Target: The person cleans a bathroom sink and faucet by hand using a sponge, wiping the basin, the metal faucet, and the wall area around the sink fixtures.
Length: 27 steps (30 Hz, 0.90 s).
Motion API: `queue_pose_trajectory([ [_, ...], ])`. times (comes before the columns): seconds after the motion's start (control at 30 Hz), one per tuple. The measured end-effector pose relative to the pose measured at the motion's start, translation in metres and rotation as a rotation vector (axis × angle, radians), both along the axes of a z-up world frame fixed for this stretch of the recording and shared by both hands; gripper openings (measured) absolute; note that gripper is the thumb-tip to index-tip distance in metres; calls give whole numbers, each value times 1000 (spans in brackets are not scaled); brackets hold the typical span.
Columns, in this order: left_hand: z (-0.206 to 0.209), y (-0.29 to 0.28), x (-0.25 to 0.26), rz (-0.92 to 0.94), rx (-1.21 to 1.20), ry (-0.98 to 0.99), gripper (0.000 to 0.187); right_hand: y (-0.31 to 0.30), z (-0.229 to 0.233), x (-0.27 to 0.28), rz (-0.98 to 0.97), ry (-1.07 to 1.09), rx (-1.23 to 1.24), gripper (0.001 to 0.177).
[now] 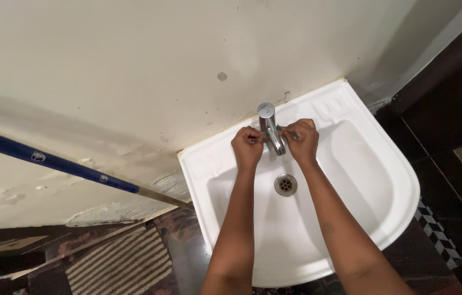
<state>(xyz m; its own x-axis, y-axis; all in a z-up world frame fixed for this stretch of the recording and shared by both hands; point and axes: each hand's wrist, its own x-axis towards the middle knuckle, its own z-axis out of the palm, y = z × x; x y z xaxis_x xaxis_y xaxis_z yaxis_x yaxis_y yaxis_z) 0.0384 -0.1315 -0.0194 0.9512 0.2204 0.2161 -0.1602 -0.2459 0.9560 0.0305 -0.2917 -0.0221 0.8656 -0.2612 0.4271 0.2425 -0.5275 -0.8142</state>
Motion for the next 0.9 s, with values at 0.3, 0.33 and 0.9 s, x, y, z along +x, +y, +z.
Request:
queue_pose_trajectory([
  [0.3, 36, -10, -10, 81, 266, 206, 13, -2, 0, -1, -17, -35, -181, 13],
  [0.33, 32, -9, -12, 80, 268, 208, 13, -2, -1, -2, -17, -33, -179, 13],
  [0.9, -12, 3, 8, 20, -48, 50, 15, 6, -10, 5, -43, -9, -62, 11],
])
